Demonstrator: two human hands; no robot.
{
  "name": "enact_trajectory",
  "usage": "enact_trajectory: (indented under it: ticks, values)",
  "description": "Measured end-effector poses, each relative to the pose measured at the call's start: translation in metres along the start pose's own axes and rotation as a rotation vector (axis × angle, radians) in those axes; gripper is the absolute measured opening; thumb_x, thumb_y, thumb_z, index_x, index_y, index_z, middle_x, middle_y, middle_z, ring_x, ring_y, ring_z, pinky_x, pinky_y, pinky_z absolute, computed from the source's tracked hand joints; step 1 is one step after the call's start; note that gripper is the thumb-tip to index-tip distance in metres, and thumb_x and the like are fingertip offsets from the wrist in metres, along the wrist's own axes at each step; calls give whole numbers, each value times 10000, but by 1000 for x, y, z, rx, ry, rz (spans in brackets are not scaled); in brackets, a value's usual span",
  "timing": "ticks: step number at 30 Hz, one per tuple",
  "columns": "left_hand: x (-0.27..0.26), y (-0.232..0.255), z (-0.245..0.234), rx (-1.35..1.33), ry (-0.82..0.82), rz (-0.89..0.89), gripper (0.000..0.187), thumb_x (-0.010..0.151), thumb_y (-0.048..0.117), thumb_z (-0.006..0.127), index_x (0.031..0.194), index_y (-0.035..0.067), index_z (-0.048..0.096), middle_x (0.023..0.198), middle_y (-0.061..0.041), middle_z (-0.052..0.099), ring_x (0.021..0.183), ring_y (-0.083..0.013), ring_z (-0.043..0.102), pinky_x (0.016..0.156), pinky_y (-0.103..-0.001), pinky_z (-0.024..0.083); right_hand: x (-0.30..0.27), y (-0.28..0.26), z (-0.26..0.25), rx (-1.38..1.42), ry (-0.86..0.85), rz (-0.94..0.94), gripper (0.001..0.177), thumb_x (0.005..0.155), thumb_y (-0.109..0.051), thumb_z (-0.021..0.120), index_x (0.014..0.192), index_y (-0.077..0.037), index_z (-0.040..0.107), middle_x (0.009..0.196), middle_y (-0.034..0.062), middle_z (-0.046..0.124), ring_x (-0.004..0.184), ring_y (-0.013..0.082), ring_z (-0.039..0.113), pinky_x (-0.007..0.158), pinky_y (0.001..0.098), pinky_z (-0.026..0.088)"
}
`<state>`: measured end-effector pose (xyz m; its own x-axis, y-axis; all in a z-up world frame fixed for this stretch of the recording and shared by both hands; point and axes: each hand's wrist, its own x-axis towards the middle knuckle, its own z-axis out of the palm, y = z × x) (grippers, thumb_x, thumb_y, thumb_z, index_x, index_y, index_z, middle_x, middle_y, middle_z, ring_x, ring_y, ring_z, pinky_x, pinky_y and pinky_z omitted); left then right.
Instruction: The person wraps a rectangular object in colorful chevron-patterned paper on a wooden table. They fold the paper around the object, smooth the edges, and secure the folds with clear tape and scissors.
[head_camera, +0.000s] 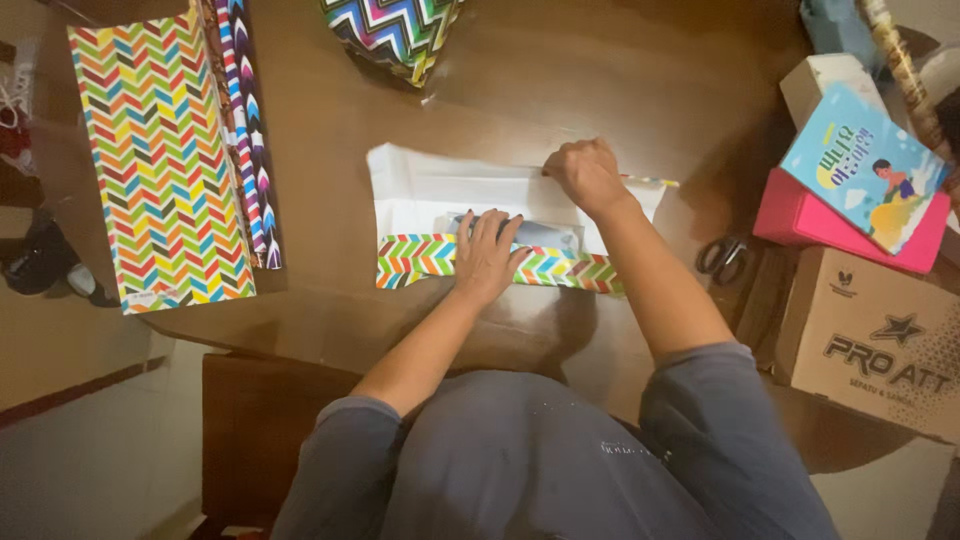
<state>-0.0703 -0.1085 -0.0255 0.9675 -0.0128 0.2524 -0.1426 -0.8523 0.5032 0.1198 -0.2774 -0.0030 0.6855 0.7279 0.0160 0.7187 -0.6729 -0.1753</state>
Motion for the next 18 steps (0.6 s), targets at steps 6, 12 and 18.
enact_trajectory:
  ticks: [6, 12, 18]
  values:
    - [1, -2, 7, 5, 3, -28, 584, 859, 380, 799, 1332, 93, 609, 1292, -168, 549, 1296, -353, 481, 1173, -556, 271, -51, -42, -32, -4, 56, -76, 90, 818, -214, 683, 798, -172, 760, 809, 62, 687, 792, 274, 678, 701, 403, 527]
    - [-4, 0, 11, 115, 126, -100, 608, 759, 402, 848, 1229, 84, 628, 1301, -202, 555, 1290, -393, 460, 1133, -595, 283, -89, -83, -26, 78, 202, -94, 168, 813, -116, 683, 962, -91, 755, 969, 62, 706, 880, 253, 677, 723, 388, 548]
    - [-4, -1, 13, 42, 128, -299, 760, 690, 491, 892, 1111, -54, 571, 1182, -246, 526, 1213, -432, 447, 1101, -648, 266, -110, -90, -1, 11, 345, -108, 297, 827, -114, 672, 1111, -47, 729, 1126, 90, 701, 1059, 276, 679, 892, 383, 556]
